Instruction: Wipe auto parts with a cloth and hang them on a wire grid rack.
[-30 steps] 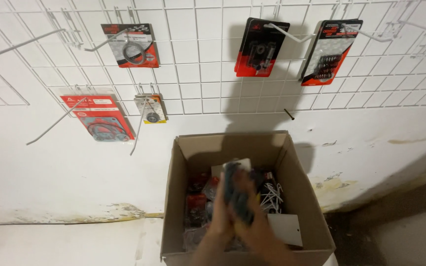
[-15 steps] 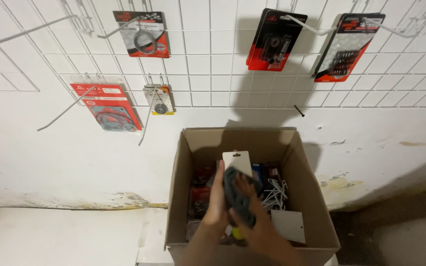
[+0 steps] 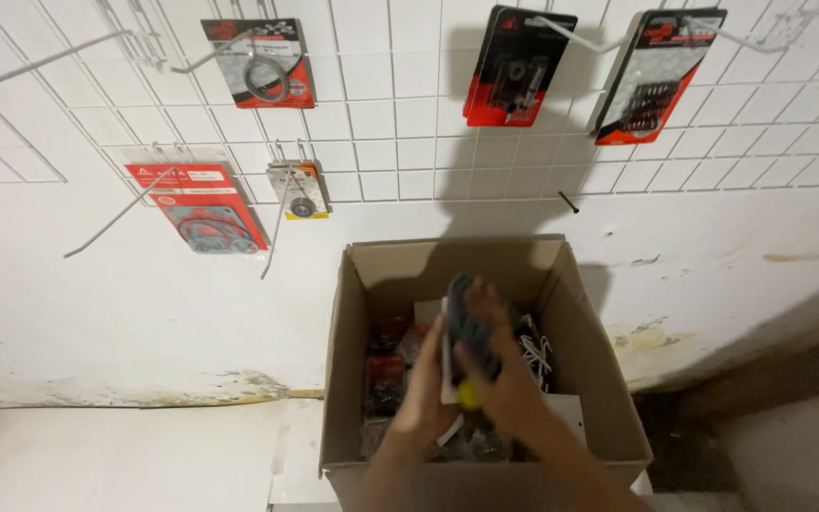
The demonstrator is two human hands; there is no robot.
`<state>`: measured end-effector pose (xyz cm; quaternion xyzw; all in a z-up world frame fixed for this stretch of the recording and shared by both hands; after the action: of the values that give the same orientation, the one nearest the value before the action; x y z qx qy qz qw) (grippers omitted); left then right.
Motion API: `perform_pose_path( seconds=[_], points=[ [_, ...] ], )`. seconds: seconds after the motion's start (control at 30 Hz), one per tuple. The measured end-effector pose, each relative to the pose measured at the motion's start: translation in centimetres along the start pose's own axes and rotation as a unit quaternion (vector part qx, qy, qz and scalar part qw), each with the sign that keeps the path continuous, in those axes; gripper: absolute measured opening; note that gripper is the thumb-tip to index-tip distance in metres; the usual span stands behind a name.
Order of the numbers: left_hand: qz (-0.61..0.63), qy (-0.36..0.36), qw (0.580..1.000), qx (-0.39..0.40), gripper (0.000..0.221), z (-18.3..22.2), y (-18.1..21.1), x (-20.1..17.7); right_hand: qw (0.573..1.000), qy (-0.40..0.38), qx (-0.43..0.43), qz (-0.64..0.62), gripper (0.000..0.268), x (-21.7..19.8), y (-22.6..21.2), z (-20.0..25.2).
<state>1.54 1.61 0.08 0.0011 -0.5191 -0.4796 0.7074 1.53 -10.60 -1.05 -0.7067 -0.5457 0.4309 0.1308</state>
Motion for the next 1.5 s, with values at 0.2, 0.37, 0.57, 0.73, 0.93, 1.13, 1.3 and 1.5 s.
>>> perform_pose_path(
  seconds=[0.2,0.37,0.57,0.73,0.93,1.13,1.3,1.5],
  points=[
    [0.316,-0.389,0.837,-0.221,0.043,-7.5,0.1,-9.1,0.983,-0.098,-0.156,0.014,0.092,2.0,-0.6,2.7],
    [0.023,-0.005,0.999,-0.026,0.064,0.4,2.6,-2.0,0.962,-0.167,-0.133,0.168,0.092,-1.6,2.5,1.7],
    [0.023,-0.016,1.000,-0.013,0.061,-1.9,1.1,-3.7,0.988,-0.088,-0.103,0.076,0.103,1.2,0.6,2.5],
    [0.047,0.044,0.998,-0.028,0.059,1.0,2.5,-1.3,0.990,-0.114,-0.063,0.050,0.078,-0.4,-1.0,1.4],
    [0.042,-0.063,0.995,-0.068,0.069,-2.4,0.1,-3.5,0.989,0.004,-0.133,0.070,0.077,0.7,-2.0,0.4],
    [0.047,-0.010,0.994,0.103,0.054,-1.5,0.2,-2.8,0.997,-0.048,0.019,-0.055,0.076,0.1,-2.2,0.0],
    [-0.011,0.016,0.999,-0.031,0.079,-0.2,-0.6,-0.6,0.997,0.050,-0.009,-0.053,0.092,1.0,1.4,0.6],
    [-0.027,0.072,0.997,0.007,0.076,-0.3,1.0,-1.7,0.979,-0.129,0.130,-0.092,0.092,0.1,-1.1,1.3]
  ],
)
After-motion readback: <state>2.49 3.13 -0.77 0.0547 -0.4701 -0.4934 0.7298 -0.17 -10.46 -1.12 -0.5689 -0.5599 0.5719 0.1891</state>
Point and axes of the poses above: each hand's wrist, its own z-axis away from the middle knuckle, its own x-axis out of the palm, y = z × x, the point moved 1 cm from there along -z, towards the middle knuckle, and after that the axes turned 13 degrees about -x, right-handed, at the moved point
